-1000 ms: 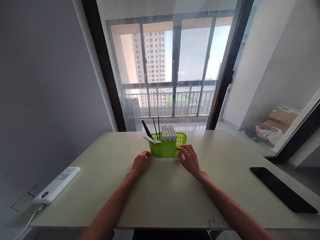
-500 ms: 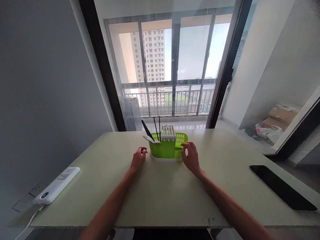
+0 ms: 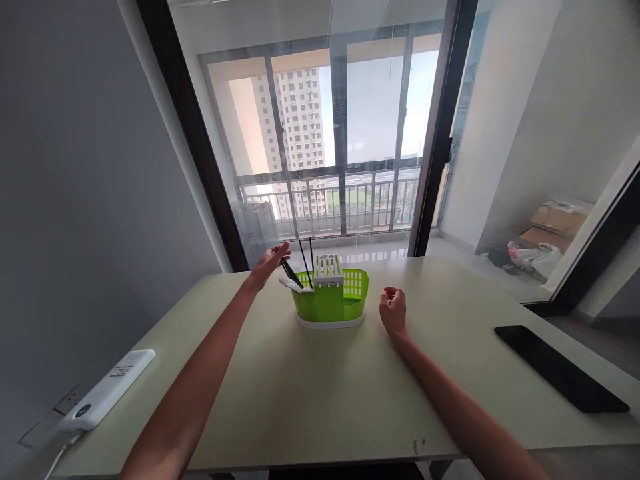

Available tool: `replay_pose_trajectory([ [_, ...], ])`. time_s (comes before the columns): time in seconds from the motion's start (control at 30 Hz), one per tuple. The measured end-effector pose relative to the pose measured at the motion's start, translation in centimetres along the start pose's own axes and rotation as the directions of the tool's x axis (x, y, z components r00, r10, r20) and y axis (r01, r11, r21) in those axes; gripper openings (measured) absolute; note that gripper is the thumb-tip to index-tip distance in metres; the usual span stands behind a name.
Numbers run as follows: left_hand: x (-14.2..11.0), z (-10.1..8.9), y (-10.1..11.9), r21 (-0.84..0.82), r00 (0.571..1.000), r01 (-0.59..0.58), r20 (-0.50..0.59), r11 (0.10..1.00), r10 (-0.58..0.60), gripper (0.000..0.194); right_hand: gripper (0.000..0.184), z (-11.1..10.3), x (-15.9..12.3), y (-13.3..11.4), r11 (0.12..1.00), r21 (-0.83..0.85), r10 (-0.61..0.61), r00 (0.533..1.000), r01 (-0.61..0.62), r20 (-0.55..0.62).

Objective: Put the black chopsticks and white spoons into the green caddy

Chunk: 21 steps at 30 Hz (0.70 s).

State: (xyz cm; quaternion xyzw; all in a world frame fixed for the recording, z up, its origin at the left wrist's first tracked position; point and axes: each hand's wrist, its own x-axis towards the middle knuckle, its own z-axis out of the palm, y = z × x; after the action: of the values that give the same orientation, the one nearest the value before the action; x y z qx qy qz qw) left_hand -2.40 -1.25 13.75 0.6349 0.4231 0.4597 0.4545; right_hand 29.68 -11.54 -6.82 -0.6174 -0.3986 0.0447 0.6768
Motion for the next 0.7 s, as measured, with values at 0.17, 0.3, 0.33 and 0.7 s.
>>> replay_pose_trajectory([
  [0.17,2.8,3.2,1.8,0.020,0.996,0.053,0.064,0.998,-0.054,0.065,0.018,0.4,-0.5,-0.3,1.000,0.004,-0.019,0.997,0.019,0.069],
  [0.3,4.0,5.5,1.5,0.062,0.988,0.077,0.132,0.995,-0.084,0.053,0.017,0.7,-0.7,-0.6,0.999,0.005,-0.035,0.993,0.034,0.116],
  [0.33,4.1,6.0,1.2,0.081,0.985,0.083,0.146,0.993,-0.094,0.050,0.017,0.7,-0.7,-0.6,0.999,0.006,-0.037,0.991,0.037,0.125],
  [0.7,5.0,6.8,-0.1,0.156,0.994,0.043,0.094,0.987,-0.058,0.031,0.019,1.0,-0.8,-0.8,1.000,0.008,-0.025,0.985,0.025,0.169],
])
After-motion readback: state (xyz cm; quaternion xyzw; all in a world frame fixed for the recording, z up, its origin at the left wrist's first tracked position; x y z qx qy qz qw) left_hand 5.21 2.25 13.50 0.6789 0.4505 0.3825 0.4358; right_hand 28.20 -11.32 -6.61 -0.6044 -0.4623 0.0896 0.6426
